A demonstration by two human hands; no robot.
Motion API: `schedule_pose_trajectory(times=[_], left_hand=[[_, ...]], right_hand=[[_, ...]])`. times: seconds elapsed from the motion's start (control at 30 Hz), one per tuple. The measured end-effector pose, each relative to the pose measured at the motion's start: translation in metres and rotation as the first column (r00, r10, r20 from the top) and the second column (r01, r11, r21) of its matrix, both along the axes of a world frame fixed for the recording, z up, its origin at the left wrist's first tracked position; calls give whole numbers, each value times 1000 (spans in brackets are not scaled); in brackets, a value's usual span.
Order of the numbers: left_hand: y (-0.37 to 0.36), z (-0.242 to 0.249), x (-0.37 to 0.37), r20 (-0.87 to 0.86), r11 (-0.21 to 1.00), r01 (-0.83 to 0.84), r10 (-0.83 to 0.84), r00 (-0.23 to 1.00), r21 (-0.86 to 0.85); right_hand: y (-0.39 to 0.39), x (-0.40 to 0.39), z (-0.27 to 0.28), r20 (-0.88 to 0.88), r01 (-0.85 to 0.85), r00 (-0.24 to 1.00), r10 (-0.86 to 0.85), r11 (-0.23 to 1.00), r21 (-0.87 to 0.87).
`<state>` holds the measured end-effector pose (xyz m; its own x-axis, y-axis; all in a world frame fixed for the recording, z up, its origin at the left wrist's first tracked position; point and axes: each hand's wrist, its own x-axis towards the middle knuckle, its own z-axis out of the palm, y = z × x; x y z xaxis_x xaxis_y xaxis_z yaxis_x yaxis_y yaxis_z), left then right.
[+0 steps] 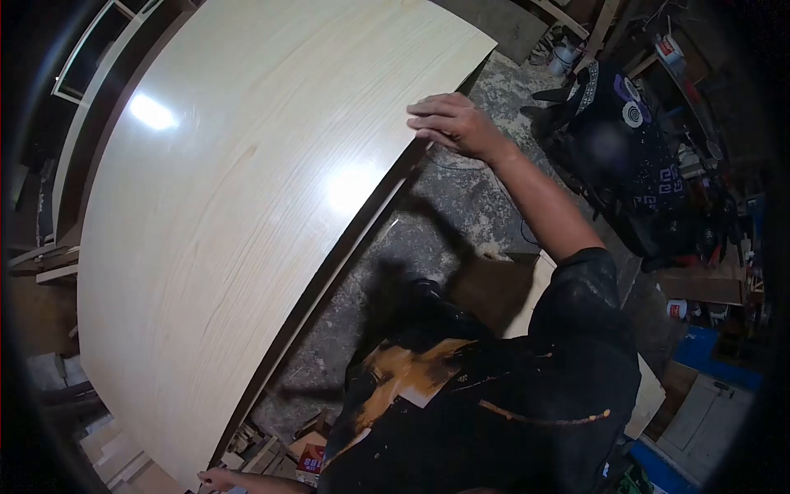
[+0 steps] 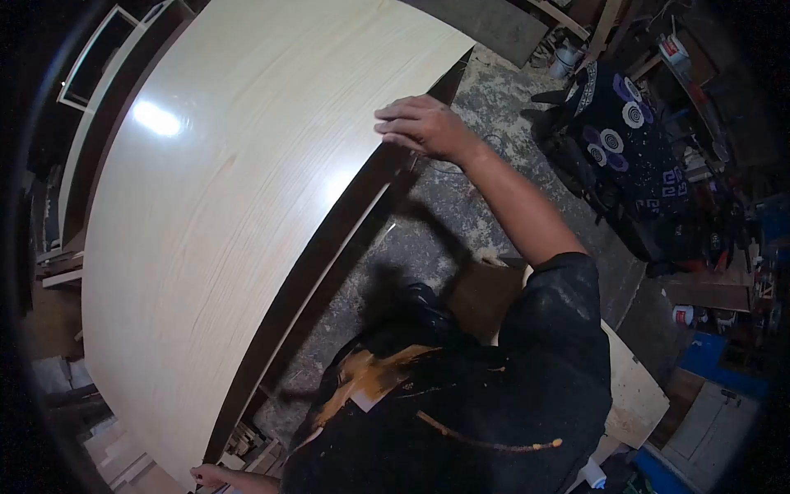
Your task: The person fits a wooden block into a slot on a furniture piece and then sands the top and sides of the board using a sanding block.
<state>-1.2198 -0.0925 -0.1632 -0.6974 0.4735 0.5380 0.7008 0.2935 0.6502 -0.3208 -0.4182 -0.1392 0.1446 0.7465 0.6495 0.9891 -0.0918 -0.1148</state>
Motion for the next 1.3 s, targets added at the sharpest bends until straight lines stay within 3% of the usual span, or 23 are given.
schedule_pose_trajectory(times=[0.13,0.37,0.63,0.7,0.83,1.1,1.3], left_hand=[[1,14,31,-16,998,-1,2,1000,65],[2,29,56,-46,987,-8,16,999,160],[3,20,45,-15,971,4,0,1000,240],[5,18,41,-177,990,-62,85,981,128],[2,24,51,-39,992,-58,63,997,116],[8,35,50,-199,988,132,-146,969,-83],[15,39,48,-281,938,243,-310,908,-248]], right_hand=[[-15,31,-12,-30,97,995,-96,995,36],[-38,88,-13,-13,127,992,-126,988,91],[-43,115,-1,-18,82,996,-84,994,-78],[-44,113,0,-9,84,996,-85,992,-90],[-45,113,-2,17,97,995,-96,992,-76],[-57,133,-12,-60,106,993,-105,994,12],[-71,162,-13,-50,245,968,-244,969,17]])
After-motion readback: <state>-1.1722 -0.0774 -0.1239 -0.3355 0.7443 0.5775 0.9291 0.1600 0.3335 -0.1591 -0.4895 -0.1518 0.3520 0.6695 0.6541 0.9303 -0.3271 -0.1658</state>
